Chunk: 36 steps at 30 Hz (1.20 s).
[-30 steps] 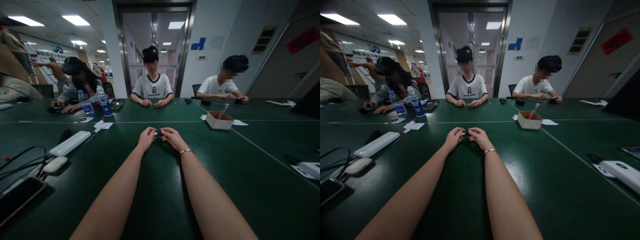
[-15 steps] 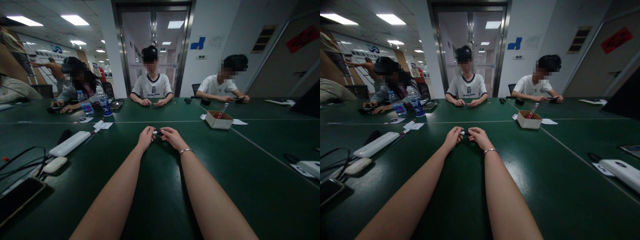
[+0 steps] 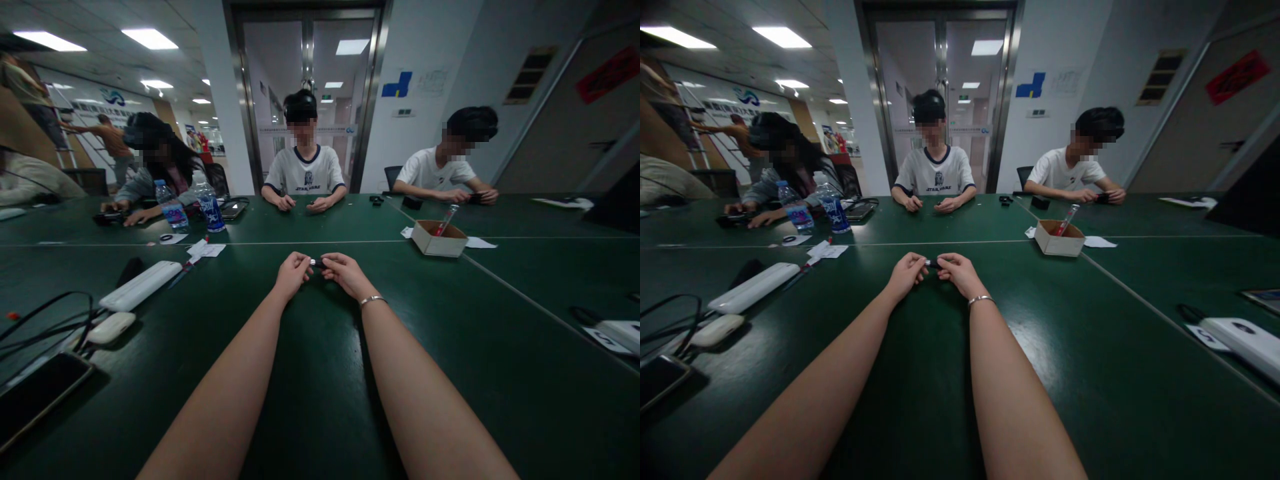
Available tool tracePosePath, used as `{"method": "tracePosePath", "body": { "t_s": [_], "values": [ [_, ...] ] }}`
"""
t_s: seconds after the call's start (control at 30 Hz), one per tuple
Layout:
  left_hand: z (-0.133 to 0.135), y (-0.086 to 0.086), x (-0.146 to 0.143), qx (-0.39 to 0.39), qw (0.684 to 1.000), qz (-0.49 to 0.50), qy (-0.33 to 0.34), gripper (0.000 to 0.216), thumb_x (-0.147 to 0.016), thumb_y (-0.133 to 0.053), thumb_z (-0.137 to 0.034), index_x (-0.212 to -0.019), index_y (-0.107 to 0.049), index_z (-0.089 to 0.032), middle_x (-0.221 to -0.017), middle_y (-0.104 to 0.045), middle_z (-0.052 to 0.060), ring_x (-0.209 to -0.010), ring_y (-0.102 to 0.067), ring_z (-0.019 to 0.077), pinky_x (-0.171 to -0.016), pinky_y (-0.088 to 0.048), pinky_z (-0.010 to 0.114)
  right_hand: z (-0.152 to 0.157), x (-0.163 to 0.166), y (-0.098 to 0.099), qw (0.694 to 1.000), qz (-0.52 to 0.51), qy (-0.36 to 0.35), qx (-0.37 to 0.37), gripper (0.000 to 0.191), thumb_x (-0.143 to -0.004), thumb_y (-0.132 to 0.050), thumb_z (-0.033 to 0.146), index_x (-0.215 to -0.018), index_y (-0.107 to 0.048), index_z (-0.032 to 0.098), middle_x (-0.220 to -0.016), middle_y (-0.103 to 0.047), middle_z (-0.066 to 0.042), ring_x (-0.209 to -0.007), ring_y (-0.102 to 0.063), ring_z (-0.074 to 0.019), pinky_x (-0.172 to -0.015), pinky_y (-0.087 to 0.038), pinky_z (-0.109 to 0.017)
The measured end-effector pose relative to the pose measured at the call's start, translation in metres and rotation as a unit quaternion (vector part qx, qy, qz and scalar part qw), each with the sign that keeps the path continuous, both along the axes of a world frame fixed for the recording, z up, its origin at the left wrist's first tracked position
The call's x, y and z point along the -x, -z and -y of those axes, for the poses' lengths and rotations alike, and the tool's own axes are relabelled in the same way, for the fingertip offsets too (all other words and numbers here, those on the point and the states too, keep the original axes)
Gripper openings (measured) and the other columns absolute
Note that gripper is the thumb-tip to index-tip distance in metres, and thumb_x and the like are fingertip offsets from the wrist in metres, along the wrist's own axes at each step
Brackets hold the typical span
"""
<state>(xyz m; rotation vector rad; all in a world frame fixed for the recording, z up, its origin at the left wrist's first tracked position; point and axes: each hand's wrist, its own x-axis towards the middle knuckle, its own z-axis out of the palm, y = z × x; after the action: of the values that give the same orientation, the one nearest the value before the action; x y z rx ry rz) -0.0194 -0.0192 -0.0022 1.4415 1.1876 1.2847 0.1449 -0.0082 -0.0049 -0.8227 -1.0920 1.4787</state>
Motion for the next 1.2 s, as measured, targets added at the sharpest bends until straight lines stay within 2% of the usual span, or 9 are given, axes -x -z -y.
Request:
{"method": "tracePosePath", "body": {
  "t_s": [0.3,0.47,0.57,0.73,0.8,0.93,1.07,1.13,1.2],
  "values": [
    [0.0,0.0,0.001,-0.003,1.0,-0.002,-0.003,0.022,-0.087,-0.057,-0.037,-0.084,-0.052,-0.015,-0.062,-0.059,-0.001,-0.047,-0.049,0.0077,-0.043,-0.036,0.017,0.001,0.0,-0.001,1.0,0.013,0.001,0.001,0.02,-0.071,-0.082,0.014,-0.085,-0.067,0.013,-0.072,-0.066,-0.004,-0.055,-0.061,-0.0102,-0.049,-0.051,-0.017],
    [-0.002,0.003,0.002,-0.009,1.0,-0.001,-0.004,0.022,-0.087,-0.056,-0.038,-0.086,-0.053,-0.016,-0.065,-0.059,0.0,-0.049,-0.051,0.008,-0.044,-0.036,0.016,-0.002,0.0,0.001,0.999,0.032,-0.008,-0.01,0.024,-0.069,-0.083,0.015,-0.087,-0.067,0.014,-0.07,-0.066,-0.003,-0.056,-0.062,-0.0108,-0.051,-0.052,-0.017],
    [-0.003,0.005,0.003,-0.022,1.0,0.005,-0.013,0.025,-0.085,-0.057,-0.042,-0.089,-0.055,-0.017,-0.065,-0.057,-0.001,-0.05,-0.05,0.0082,-0.044,-0.036,0.017,-0.004,0.003,0.003,0.994,0.1,-0.027,-0.039,0.025,-0.065,-0.085,0.015,-0.083,-0.067,0.014,-0.063,-0.065,-0.001,-0.051,-0.059,-0.01,-0.048,-0.051,-0.018],
    [-0.006,0.011,0.003,-0.058,0.996,-0.062,0.015,0.03,-0.077,-0.065,-0.046,-0.086,-0.062,-0.017,-0.066,-0.058,-0.001,-0.053,-0.049,0.0094,-0.048,-0.037,0.019,-0.002,0.008,0.002,0.962,0.256,-0.024,-0.095,0.019,-0.062,-0.082,0.008,-0.073,-0.068,0.013,-0.054,-0.06,0.003,-0.042,-0.05,-0.0061,-0.038,-0.038,-0.013],
    [-0.006,0.013,0.002,-0.057,0.996,-0.067,0.02,0.032,-0.075,-0.067,-0.047,-0.085,-0.063,-0.017,-0.064,-0.057,-0.002,-0.054,-0.049,0.0099,-0.05,-0.037,0.02,0.001,0.012,0.0,0.963,0.251,-0.023,-0.099,0.021,-0.062,-0.081,0.007,-0.078,-0.068,0.014,-0.055,-0.06,0.003,-0.042,-0.05,-0.0067,-0.037,-0.038,-0.014],
    [-0.005,0.013,-0.001,-0.033,0.999,-0.016,0.028,0.036,-0.071,-0.07,-0.048,-0.084,-0.062,-0.015,-0.065,-0.06,0.0,-0.056,-0.052,0.0112,-0.053,-0.039,0.022,0.007,0.024,-0.004,0.983,0.158,-0.044,-0.084,0.031,-0.064,-0.082,0.011,-0.089,-0.064,0.014,-0.065,-0.067,-0.001,-0.049,-0.059,-0.0107,-0.043,-0.047,-0.017],
    [0.001,0.005,-0.001,-0.005,0.998,-0.032,0.058,0.036,-0.073,-0.068,-0.049,-0.079,-0.061,-0.015,-0.068,-0.063,0.002,-0.058,-0.054,0.012,-0.056,-0.042,0.023,0.011,0.024,-0.007,0.987,0.147,-0.054,-0.048,0.033,-0.064,-0.084,0.013,-0.087,-0.06,0.014,-0.062,-0.065,-0.001,-0.047,-0.06,-0.0122,-0.042,-0.049,-0.018],
    [0.014,-0.007,0.006,0.0,0.994,-0.082,0.077,0.032,-0.076,-0.066,-0.046,-0.085,-0.064,-0.015,-0.075,-0.065,0.004,-0.061,-0.056,0.0131,-0.058,-0.044,0.024,0.016,0.013,-0.009,0.986,0.147,-0.069,-0.036,0.036,-0.063,-0.084,0.014,-0.088,-0.058,0.015,-0.063,-0.065,-0.001,-0.048,-0.061,-0.0132,-0.044,-0.05,-0.019],
    [0.04,-0.025,0.019,-0.027,0.986,-0.147,0.08,0.032,-0.076,-0.067,-0.041,-0.097,-0.066,-0.018,-0.089,-0.067,0.007,-0.069,-0.059,0.0154,-0.062,-0.047,0.026,0.028,-0.005,-0.012,0.985,0.145,-0.09,-0.032,0.04,-0.061,-0.086,0.017,-0.088,-0.057,0.016,-0.071,-0.068,-0.003,-0.051,-0.063,-0.0138,-0.046,-0.052,-0.02]
  ]
}}
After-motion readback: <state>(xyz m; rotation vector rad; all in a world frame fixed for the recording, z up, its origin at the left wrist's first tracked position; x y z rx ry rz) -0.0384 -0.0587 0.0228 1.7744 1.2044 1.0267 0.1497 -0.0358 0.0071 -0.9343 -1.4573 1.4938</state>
